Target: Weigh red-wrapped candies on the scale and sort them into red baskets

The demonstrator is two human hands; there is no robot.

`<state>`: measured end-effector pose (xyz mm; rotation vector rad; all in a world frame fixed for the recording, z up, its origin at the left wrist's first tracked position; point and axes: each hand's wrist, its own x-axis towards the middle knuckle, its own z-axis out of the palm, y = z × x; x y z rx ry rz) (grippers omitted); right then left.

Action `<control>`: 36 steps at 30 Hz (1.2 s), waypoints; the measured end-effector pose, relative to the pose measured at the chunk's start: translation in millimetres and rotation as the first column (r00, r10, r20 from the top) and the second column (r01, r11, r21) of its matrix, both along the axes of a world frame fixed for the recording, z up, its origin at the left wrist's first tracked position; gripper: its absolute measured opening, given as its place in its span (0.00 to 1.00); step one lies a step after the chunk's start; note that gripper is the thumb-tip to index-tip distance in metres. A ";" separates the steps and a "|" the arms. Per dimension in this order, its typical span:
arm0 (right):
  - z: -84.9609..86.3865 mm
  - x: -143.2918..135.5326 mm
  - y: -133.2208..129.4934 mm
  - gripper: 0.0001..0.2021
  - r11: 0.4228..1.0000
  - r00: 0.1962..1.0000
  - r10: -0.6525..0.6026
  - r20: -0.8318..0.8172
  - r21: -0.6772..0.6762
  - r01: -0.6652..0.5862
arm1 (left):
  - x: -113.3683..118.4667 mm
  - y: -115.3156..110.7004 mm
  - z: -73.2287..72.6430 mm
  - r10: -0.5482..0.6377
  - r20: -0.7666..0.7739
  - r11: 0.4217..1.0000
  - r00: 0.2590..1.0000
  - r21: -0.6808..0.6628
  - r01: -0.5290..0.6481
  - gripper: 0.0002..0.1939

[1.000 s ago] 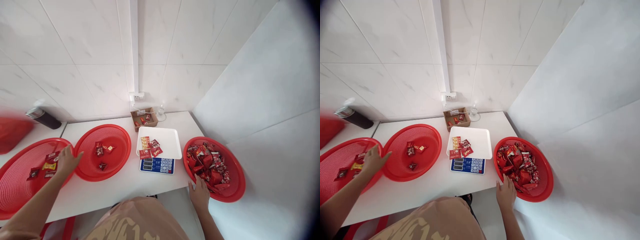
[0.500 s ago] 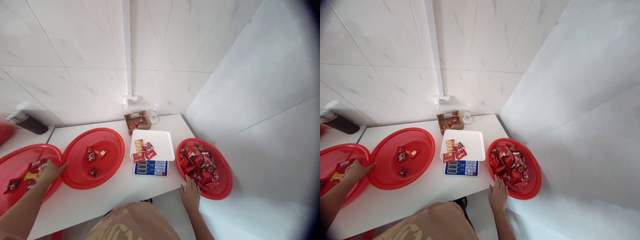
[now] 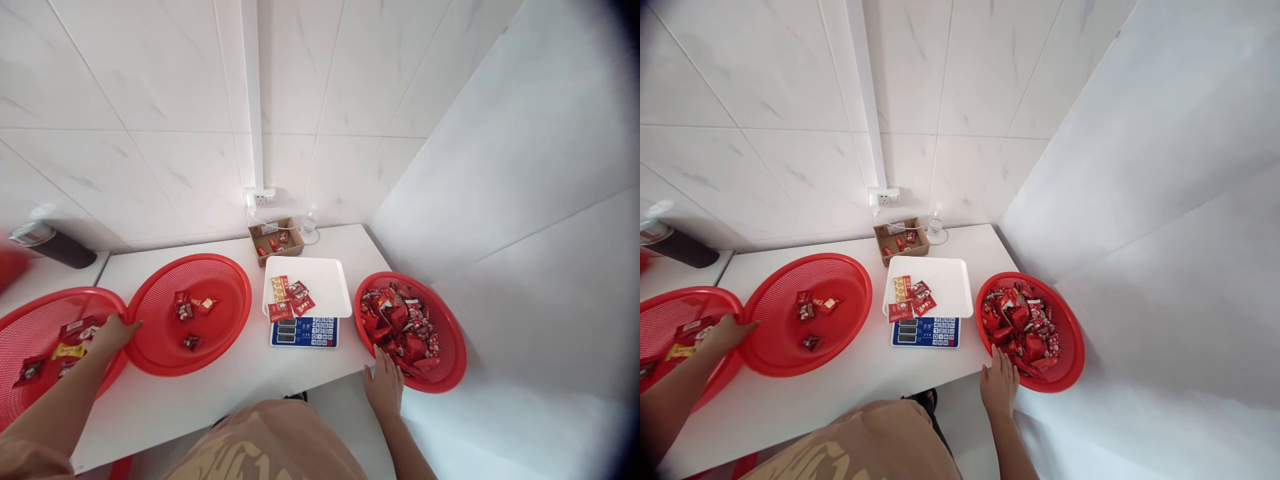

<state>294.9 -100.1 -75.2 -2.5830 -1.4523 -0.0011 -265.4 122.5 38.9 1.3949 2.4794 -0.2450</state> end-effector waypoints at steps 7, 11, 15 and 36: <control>0.7 0.7 0.3 0.25 1.000 1.000 0.008 0.015 -0.009 -0.007 | 2.7 -0.4 5.8 0.035 -0.033 0.995 0.999 -0.097 -0.038 0.36; 1.2 0.4 -0.1 0.25 1.000 1.000 0.008 0.020 -0.009 -0.008 | 2.7 -0.4 5.8 0.021 -0.039 0.993 0.999 -0.119 -0.026 0.36; 1.6 0.2 0.0 0.25 1.000 1.000 0.000 0.020 -0.015 0.000 | -0.2 0.9 2.3 0.006 -0.042 0.992 0.999 -0.129 -0.012 0.36; 3.4 -0.1 0.8 0.26 1.000 1.000 -0.015 -0.020 -0.011 0.015 | -5.4 5.5 -2.7 -0.252 -0.056 0.965 0.966 -0.093 0.246 0.28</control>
